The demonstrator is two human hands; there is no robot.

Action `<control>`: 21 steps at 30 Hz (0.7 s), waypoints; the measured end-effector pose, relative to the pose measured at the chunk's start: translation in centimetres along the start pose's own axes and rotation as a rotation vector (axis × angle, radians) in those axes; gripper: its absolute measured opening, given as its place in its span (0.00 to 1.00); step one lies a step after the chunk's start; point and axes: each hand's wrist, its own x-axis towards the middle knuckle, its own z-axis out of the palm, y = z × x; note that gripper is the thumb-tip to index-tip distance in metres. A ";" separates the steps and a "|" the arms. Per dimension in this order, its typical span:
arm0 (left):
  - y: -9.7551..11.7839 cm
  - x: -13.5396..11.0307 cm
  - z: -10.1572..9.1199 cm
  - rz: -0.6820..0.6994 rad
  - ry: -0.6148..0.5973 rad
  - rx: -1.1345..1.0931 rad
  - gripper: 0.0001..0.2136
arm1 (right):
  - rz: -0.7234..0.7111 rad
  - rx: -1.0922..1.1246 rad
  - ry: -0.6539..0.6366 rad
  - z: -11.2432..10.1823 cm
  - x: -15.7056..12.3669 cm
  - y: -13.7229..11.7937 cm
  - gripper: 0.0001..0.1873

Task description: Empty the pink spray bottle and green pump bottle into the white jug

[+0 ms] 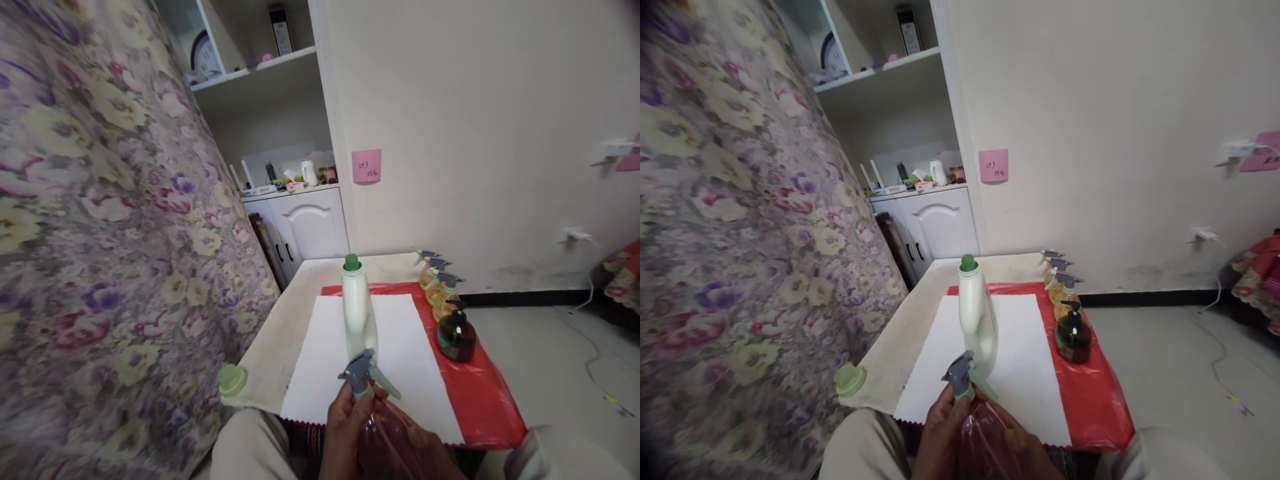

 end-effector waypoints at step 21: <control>-1.1 -0.5 -0.7 0.114 0.089 0.276 0.29 | -0.160 0.090 0.001 -0.2 1.9 0.6 0.34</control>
